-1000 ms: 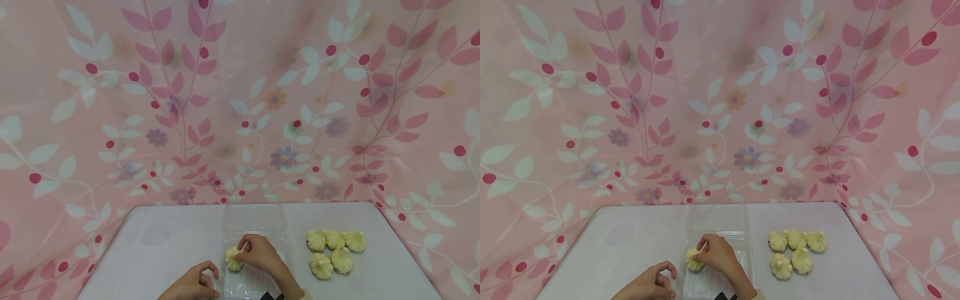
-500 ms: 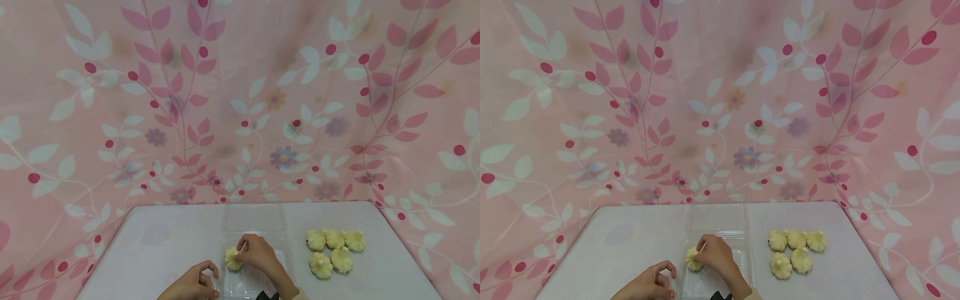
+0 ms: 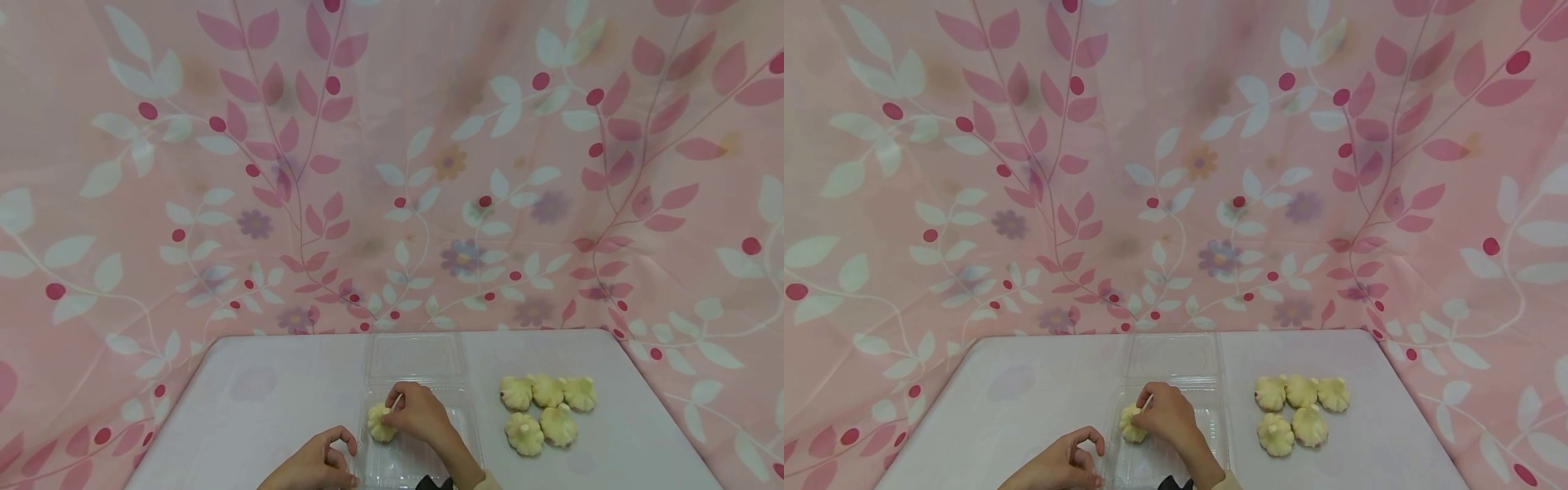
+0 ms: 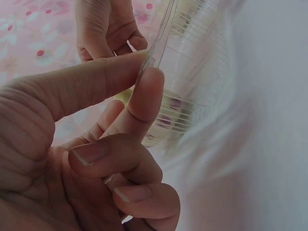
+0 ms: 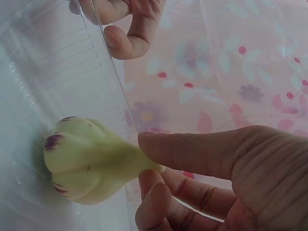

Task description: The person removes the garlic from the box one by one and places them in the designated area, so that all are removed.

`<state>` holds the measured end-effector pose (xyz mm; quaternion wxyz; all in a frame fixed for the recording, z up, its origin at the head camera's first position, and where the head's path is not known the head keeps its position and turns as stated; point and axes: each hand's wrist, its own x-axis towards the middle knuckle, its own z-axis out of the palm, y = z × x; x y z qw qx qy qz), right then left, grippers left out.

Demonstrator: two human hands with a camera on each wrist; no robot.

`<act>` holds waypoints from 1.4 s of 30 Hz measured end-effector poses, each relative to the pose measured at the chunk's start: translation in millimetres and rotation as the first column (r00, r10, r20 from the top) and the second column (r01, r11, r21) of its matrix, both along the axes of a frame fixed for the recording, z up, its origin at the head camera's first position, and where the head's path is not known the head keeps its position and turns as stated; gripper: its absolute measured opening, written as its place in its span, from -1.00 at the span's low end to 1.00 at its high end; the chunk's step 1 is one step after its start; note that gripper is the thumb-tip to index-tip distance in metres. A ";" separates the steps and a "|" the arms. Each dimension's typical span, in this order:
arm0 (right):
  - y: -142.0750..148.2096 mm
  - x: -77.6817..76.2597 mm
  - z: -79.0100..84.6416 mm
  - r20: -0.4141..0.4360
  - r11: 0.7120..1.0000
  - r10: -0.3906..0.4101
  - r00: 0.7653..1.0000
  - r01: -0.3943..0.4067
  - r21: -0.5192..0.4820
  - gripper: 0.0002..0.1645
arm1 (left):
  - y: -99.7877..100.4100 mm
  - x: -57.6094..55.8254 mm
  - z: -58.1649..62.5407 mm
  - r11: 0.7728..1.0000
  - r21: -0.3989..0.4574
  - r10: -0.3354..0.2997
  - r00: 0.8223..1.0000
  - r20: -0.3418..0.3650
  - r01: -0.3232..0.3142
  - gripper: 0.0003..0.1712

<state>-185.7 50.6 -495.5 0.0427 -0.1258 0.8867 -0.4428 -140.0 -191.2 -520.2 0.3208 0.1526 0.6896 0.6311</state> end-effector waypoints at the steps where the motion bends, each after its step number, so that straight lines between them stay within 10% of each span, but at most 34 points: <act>1: 0.0 0.2 0.1 -0.006 1.000 -0.003 1.000 0.003 -0.003 -0.76 | -0.1 -0.2 -0.2 1.000 0.001 -0.001 1.000 -0.002 0.001 -0.56; 42: 37.3 -2.1 34.3 -0.031 0.990 0.001 1.000 -0.005 -0.139 -0.74 | 2.4 0.6 -0.2 0.999 -0.032 0.041 0.999 0.021 -0.040 -0.57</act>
